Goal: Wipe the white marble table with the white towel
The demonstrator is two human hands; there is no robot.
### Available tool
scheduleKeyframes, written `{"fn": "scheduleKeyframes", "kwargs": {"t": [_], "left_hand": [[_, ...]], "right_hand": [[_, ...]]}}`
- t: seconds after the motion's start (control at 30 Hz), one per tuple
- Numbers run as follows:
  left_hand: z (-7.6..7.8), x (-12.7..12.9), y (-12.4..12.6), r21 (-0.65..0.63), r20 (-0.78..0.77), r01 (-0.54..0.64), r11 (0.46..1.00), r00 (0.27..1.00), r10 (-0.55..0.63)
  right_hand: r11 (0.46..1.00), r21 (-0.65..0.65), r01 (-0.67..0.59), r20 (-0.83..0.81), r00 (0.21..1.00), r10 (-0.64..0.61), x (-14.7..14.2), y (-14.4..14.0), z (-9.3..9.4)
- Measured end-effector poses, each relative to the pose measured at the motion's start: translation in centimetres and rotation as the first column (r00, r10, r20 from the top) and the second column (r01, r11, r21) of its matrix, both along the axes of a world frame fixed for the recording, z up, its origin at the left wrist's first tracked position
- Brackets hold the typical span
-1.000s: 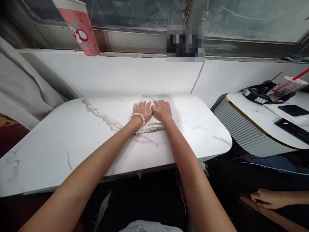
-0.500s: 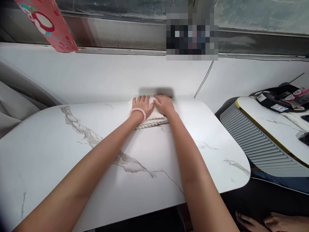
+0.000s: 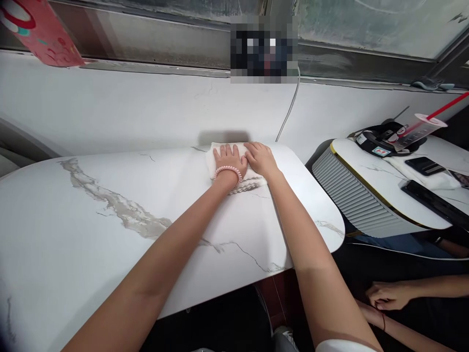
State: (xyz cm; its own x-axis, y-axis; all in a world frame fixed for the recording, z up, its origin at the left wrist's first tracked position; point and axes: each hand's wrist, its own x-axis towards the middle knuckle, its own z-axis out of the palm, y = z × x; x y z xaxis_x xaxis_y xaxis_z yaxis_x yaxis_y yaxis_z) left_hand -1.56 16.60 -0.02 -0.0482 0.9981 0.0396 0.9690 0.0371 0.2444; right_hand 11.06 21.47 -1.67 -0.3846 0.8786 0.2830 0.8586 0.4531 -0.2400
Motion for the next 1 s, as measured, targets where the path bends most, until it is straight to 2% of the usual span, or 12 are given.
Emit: {"fn": "scheduleKeyframes", "kwargs": {"t": [0.43, 0.63, 0.8, 1.0], "left_hand": [[0.5, 3.2, -8.9, -0.053, 0.003, 0.076, 0.996, 0.997, -0.076], [0.2, 4.0, -11.9, -0.027, 0.008, 0.125, 0.992, 0.992, -0.125], [0.5, 5.1, -14.9, -0.039, -0.005, 0.105, 0.994, 0.994, -0.105], [0.8, 8.2, -18.5, -0.057, 0.008, 0.062, 0.996, 0.998, -0.062]], "right_hand": [[0.999, 0.029, 0.018, 0.041, 0.999, -0.019, 4.2, -9.6, -0.2], [0.997, 0.064, 0.046, 0.033, 0.998, -0.048, 5.5, -13.3, -0.4], [0.997, 0.072, 0.005, 0.017, 1.000, -0.006, 6.6, -15.9, -0.5], [0.998, 0.058, -0.037, -0.021, 0.999, 0.038, 9.4, -18.8, -0.2]]}}
